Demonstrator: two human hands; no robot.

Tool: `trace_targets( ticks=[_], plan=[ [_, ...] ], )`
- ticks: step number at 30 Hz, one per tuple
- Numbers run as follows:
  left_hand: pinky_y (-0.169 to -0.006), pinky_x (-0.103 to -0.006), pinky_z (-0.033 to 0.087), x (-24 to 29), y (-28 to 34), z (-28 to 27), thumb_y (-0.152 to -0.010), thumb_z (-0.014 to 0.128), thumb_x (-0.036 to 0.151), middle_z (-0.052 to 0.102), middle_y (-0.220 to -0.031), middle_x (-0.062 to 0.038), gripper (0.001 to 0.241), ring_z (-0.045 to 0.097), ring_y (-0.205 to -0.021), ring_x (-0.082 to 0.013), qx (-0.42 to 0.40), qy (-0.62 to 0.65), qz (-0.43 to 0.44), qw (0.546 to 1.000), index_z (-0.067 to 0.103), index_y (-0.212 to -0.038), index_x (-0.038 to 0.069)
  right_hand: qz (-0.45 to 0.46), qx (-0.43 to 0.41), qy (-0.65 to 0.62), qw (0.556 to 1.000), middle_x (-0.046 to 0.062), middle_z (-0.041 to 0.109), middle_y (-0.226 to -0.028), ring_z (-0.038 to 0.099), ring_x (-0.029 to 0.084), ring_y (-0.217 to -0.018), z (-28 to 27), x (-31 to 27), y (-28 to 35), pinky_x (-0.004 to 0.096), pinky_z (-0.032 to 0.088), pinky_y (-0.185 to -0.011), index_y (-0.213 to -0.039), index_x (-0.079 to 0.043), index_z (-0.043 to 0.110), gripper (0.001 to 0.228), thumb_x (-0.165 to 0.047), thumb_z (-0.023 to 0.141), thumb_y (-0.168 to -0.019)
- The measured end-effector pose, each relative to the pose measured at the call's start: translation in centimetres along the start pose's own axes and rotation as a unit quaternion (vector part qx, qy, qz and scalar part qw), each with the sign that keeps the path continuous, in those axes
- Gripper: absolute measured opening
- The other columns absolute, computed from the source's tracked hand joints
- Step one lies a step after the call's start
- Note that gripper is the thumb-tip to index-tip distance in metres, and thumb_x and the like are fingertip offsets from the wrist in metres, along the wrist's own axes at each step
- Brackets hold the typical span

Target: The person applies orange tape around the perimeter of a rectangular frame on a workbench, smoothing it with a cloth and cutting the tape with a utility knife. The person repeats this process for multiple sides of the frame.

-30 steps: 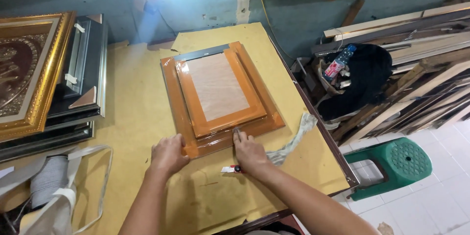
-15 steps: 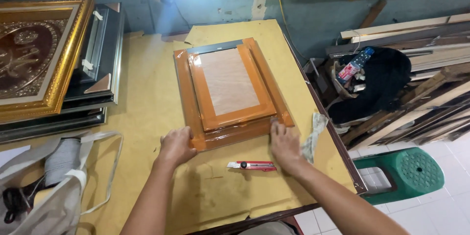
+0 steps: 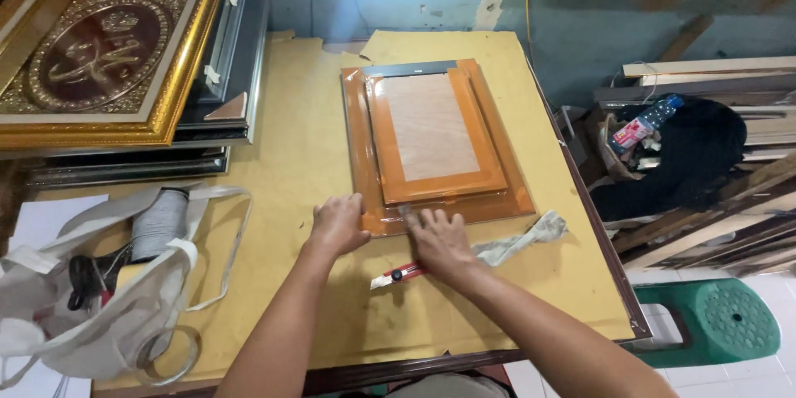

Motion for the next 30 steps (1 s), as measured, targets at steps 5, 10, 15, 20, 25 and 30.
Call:
trace_targets(
  ticks=[5,10,15,20,25,30],
  plan=[
    [-0.083,-0.0488,0.044,-0.3,1.3,-1.0,-0.067,0.064,0.032,0.057,-0.098,-0.004,0.036,0.052,-0.104,-0.0274,0.018,0.041,0.011,0.999,0.053,-0.097,0.016,0.062,-0.033,0.051,0.996,0.007,0.042,-0.104,0.042,0.024,-0.091,2.3,1.7,0.2,0.038,0.032,-0.068,-0.132,-0.018,0.033,0.047,-0.016,0.033,-0.085],
    [-0.084,-0.0477,0.044,-1.0,0.7,-0.2,-0.065,0.065,0.038,0.055,-0.098,-0.002,0.04,0.052,-0.104,-0.0262,0.038,0.049,0.023,0.998,0.051,-0.097,0.018,-0.022,-0.041,0.003,0.999,0.006,0.04,-0.107,0.039,0.026,-0.097,-1.3,-4.4,-0.8,0.038,0.032,-0.07,-0.137,-0.02,0.025,0.068,-0.036,0.056,-0.078],
    [-0.081,-0.0478,0.045,-1.1,0.3,0.3,-0.066,0.066,0.035,0.054,-0.095,-0.002,0.037,0.053,-0.101,-0.0259,0.058,0.029,0.045,0.997,0.05,-0.094,0.018,0.007,0.003,-0.03,1.0,0.005,0.043,-0.099,0.043,0.026,-0.092,0.3,-5.3,-3.9,0.039,0.032,-0.068,-0.128,-0.027,0.039,0.043,-0.034,0.041,-0.085],
    [-0.073,-0.0461,0.049,-1.7,1.4,-0.5,-0.068,0.062,0.039,0.055,-0.088,-0.005,0.035,0.056,-0.095,-0.0285,0.077,-0.004,0.047,0.996,0.05,-0.091,0.015,0.029,-0.004,0.011,1.0,0.005,0.045,-0.099,0.046,0.026,-0.09,1.2,-5.8,-4.3,0.04,0.033,-0.068,-0.135,-0.024,0.03,0.048,-0.03,0.039,-0.087],
    [-0.07,-0.0443,0.05,-2.8,2.0,-0.9,-0.067,0.061,0.039,0.054,-0.083,-0.005,0.034,0.056,-0.09,-0.0286,0.106,-0.024,0.047,0.993,0.054,-0.087,0.014,0.042,-0.021,0.008,0.999,0.006,0.043,-0.101,0.045,0.026,-0.091,-3.2,-7.1,-1.5,0.04,0.032,-0.068,-0.138,-0.024,0.023,0.059,-0.023,0.045,-0.084],
    [-0.074,-0.0431,0.049,-2.3,2.3,-1.3,-0.067,0.066,0.036,0.054,-0.086,-0.006,0.035,0.055,-0.092,-0.0274,0.124,-0.042,0.06,0.99,0.053,-0.089,0.013,0.0,-0.034,0.023,0.999,0.007,0.043,-0.107,0.041,0.026,-0.098,0.0,-7.4,-2.0,0.038,0.029,-0.07,-0.136,-0.026,0.029,0.066,-0.031,0.059,-0.077]
  ],
)
Point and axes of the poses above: each hand's wrist, its own y-axis away from the middle knuckle, its own z-axis out of the palm, x = y × z, the point moved 6 cm from there along -y, towards the middle knuckle
